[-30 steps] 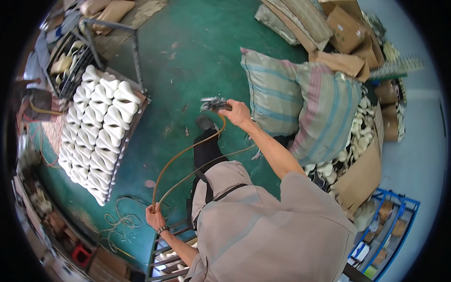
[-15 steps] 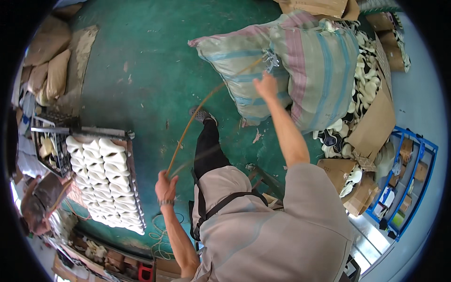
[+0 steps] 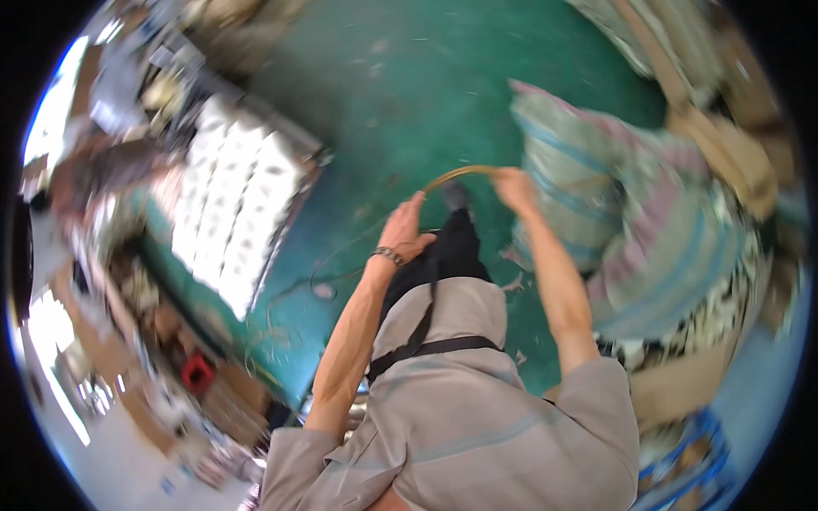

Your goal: Organizing bicycle seat cushions on wooden boards and placing them onto a storage rack while using a spray gun for processing.

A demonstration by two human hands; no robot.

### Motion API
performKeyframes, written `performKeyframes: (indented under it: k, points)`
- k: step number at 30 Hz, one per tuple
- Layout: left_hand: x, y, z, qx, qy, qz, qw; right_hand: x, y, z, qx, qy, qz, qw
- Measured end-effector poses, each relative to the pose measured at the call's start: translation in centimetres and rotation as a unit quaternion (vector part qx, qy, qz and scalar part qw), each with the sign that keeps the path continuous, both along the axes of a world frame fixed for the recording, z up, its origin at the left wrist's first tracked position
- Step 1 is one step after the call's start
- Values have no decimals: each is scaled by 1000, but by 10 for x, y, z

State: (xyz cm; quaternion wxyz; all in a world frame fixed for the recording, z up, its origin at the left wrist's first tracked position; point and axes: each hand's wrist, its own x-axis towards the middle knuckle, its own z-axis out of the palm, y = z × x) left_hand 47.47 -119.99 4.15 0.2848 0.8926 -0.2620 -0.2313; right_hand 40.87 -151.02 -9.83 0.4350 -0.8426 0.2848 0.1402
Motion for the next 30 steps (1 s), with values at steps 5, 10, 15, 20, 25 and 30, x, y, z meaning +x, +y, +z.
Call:
performKeyframes:
  k: [5, 10, 15, 20, 25, 30]
  points:
    - [-16, 172, -10, 37, 153, 222, 962, 37, -69, -15, -270, 216, -21, 938]
    - [-137, 341, -55, 118, 195, 450, 863, 86, 17, -6, -273, 94, 192, 938]
    - [-301, 397, -78, 174, 303, 566, 746, 132, 176, -4, -113, 108, 297, 942]
    - [-386, 353, -66, 137, 404, 624, 655, 170, 295, 15, 15, 69, 376, 924]
    - [-347, 298, -46, 60, 456, 696, 552, 248, 380, 17, -1, 105, 440, 892]
    - [-226, 300, -6, -46, 428, 819, 379, 346, 449, 6, 37, 99, 509, 854]
